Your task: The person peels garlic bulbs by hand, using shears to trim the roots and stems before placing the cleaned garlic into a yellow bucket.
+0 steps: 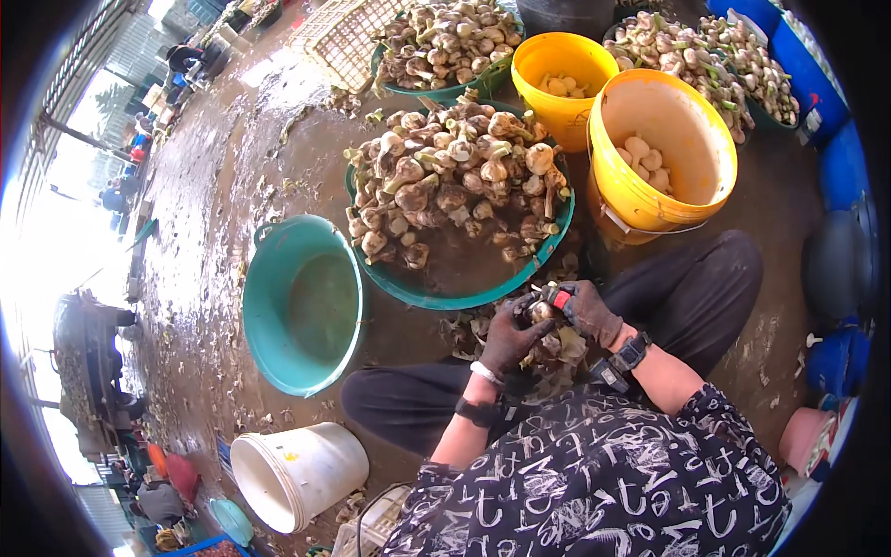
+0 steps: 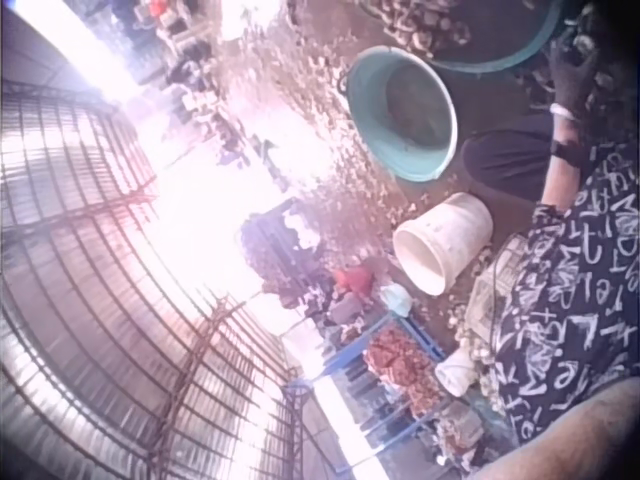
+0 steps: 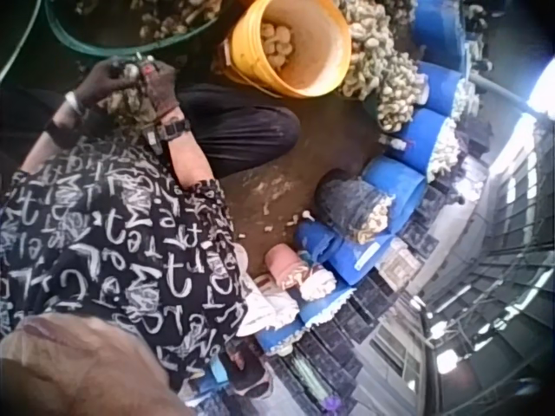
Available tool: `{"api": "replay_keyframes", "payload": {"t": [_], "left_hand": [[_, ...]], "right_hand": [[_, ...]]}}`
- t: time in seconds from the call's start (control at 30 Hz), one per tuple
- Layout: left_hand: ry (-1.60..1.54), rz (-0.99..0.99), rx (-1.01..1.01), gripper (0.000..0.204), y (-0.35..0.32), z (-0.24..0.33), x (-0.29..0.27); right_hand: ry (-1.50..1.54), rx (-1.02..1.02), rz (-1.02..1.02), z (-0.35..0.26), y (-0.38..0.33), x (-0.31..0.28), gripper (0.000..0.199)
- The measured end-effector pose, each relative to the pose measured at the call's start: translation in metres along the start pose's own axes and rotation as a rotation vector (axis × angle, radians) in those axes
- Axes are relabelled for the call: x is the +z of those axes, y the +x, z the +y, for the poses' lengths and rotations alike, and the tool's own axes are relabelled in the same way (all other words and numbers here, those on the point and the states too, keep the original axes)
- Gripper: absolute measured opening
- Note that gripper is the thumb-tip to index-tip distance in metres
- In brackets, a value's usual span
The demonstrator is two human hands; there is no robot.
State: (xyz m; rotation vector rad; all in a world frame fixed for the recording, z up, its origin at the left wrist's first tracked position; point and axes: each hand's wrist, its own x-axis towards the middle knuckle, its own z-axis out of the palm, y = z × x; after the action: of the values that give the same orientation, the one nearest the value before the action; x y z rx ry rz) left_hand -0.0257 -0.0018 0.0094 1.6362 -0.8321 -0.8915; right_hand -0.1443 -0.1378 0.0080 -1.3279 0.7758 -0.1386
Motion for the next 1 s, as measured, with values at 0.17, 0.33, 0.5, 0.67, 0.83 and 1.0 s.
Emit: {"api": "replay_keyframes", "payload": {"t": [0.17, 0.33, 0.5, 0.67, 0.83, 1.0], "left_hand": [[-0.603, -0.147, -0.386, 0.049, 0.004, 0.012, -0.010], [-0.675, -0.038, -0.216, 0.046, 0.000, 0.012, 0.011], [-0.005, 0.055, 0.027, 0.047, 0.003, 0.011, 0.013], [0.027, 0.004, -0.051, 0.025, 0.000, 0.010, 0.004], [-0.290, 0.038, -0.372, 0.021, 0.004, -0.018, -0.004], [0.181, 0.036, 0.376, 0.020, -0.004, -0.001, -0.004]], "right_hand": [[0.070, -0.028, -0.088, -0.004, -0.007, -0.007, 0.022], [0.495, 0.287, -0.183, 0.000, -0.008, -0.003, 0.029], [0.479, 0.178, -0.095, -0.001, -0.013, 0.000, 0.033], [-0.153, 0.147, -0.156, -0.013, -0.009, -0.008, 0.034], [-0.158, -0.148, -0.286, 0.002, 0.000, -0.015, 0.039], [0.346, 0.011, -0.277, -0.013, -0.011, -0.003, 0.045]]}}
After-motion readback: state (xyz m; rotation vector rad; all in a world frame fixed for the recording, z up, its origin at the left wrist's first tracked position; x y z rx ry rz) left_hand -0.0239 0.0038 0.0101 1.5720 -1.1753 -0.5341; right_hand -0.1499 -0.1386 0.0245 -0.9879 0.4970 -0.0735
